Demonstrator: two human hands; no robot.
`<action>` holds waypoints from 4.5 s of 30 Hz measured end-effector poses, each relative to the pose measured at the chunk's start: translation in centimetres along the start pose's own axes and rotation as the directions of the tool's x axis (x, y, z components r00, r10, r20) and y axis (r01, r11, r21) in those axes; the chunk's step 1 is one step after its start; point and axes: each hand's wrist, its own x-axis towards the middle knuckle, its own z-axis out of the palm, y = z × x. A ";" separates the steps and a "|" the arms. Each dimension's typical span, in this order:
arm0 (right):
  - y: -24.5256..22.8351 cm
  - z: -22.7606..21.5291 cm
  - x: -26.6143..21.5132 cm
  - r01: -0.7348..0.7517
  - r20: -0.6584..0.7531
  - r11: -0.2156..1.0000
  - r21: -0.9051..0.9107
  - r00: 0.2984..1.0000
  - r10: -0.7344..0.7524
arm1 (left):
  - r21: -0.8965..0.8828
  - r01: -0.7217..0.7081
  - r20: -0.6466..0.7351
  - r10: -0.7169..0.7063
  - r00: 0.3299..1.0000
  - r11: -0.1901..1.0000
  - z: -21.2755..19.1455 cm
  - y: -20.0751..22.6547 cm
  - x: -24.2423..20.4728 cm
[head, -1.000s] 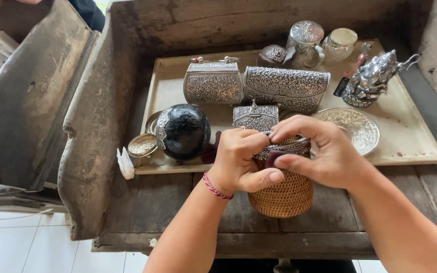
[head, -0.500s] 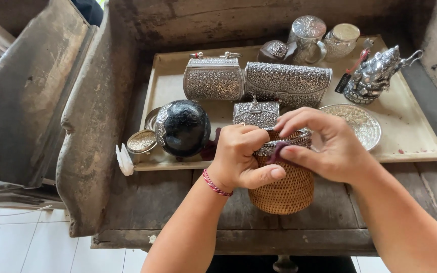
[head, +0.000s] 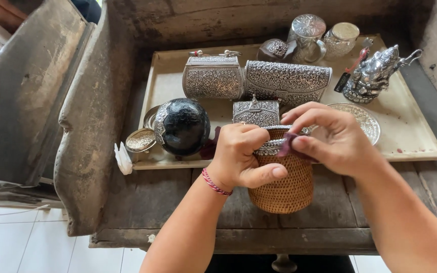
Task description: Polishing the silver rim of a handcrafted woven basket using a small cloth.
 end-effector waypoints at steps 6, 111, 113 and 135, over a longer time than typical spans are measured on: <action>-0.6 -0.7 0.2 0.072 0.041 0.995 -0.066 0.997 -0.069 | -0.015 -0.007 0.000 0.007 1.000 1.000 0.1 0.0 0.0; 1.2 -1.6 -0.3 0.149 0.012 0.988 -0.050 0.989 -0.148 | 0.073 0.219 -0.003 -0.219 0.976 0.973 -0.2 2.0 1.2; 1.1 -1.4 -0.1 0.159 0.007 0.987 -0.024 0.987 -0.159 | 0.058 0.255 -0.030 -0.253 0.967 0.965 0.5 1.4 0.5; -0.2 1.8 0.9 0.143 0.008 0.986 0.083 0.989 -0.144 | -0.122 0.230 -0.149 -0.247 0.957 0.965 0.7 0.9 0.5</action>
